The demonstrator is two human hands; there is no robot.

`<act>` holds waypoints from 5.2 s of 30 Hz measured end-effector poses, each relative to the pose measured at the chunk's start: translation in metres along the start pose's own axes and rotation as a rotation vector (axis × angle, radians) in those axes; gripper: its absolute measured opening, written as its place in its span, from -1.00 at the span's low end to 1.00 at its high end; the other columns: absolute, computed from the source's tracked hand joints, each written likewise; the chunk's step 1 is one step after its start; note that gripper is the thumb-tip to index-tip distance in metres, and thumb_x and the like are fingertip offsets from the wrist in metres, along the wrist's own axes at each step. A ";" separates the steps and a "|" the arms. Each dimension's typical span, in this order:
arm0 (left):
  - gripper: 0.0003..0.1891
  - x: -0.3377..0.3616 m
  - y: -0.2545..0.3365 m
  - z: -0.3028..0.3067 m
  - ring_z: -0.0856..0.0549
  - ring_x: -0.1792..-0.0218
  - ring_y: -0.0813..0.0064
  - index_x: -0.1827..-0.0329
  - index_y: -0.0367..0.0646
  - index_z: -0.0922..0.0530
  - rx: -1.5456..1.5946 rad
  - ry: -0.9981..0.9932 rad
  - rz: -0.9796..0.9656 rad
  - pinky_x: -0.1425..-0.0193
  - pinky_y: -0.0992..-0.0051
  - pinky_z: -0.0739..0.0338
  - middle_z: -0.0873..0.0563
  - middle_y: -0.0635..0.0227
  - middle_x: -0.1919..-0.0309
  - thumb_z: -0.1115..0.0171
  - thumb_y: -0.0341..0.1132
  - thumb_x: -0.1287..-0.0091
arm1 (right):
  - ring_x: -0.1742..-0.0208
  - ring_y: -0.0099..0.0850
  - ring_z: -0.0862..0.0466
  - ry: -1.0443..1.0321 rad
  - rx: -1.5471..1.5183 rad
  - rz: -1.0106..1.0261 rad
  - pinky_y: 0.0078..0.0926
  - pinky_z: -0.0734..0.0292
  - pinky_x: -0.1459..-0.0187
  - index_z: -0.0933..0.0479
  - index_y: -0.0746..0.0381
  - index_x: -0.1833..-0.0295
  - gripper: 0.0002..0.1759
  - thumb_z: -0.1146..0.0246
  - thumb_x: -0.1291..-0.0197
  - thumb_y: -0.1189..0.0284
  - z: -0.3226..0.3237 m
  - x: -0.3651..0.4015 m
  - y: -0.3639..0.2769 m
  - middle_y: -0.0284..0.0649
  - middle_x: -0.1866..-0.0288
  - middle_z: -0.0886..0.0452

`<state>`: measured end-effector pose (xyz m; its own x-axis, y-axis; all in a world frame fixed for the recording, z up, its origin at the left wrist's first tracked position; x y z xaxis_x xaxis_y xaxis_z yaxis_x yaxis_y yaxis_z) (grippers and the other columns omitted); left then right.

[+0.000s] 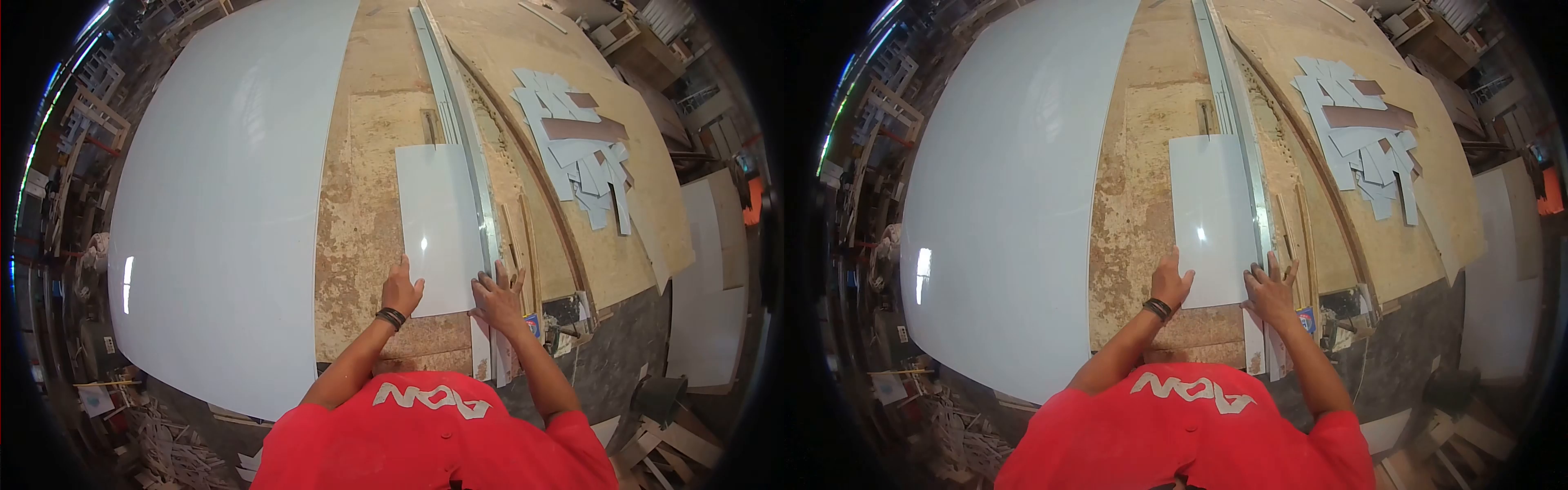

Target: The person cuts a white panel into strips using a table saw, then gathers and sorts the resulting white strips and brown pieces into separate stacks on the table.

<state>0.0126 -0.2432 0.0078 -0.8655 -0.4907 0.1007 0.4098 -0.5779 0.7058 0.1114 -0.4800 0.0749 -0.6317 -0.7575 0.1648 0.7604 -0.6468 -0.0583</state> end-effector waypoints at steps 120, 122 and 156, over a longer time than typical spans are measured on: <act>-0.33 -0.007 -0.066 0.143 -0.62 -0.02 0.52 -0.55 -0.29 -0.27 0.861 0.250 0.393 -0.19 0.51 -0.51 -0.65 0.26 -0.08 -0.16 -0.64 -0.33 | 0.01 0.08 -0.74 1.081 -0.441 -0.486 -0.11 -0.60 -0.07 -0.70 0.37 -0.02 -0.60 -0.22 -0.39 0.23 0.160 -0.432 0.302 0.16 0.06 -0.75; -0.33 0.001 -0.079 0.130 -0.64 -0.13 0.51 -0.56 -0.25 -0.25 1.204 0.107 0.310 -0.23 0.49 -0.53 -0.64 0.19 -0.20 -0.16 -0.63 -0.35 | -0.01 0.09 -0.73 1.139 -0.157 -0.407 -0.09 -0.59 -0.12 -0.67 0.32 -0.13 -0.61 -0.22 -0.45 0.24 0.186 -0.364 0.318 0.09 0.04 -0.76; -0.02 0.126 0.004 -0.055 -0.64 0.40 0.44 -0.73 -0.13 0.00 0.605 -0.362 0.040 0.20 0.43 -0.61 -0.64 0.28 0.40 -0.31 -0.46 -0.23 | -0.09 -0.11 -0.68 0.120 -0.357 -0.301 -0.23 -0.56 -0.06 -0.63 0.24 -0.21 -0.47 -0.49 -0.13 0.29 0.001 0.099 -0.038 0.01 -0.08 -0.71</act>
<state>-0.0791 -0.3435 -0.0156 -0.9377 -0.1958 0.2870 0.3015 -0.0485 0.9522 0.0202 -0.5307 0.0945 -0.8449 -0.5230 0.1123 0.4550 -0.8130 -0.3633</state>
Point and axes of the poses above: each hand's wrist, its own x-axis away from the middle knuckle, its own z-axis out of the back of the hand, y = z × x, the point moved 1 cm from there along -x, towards the middle knuckle
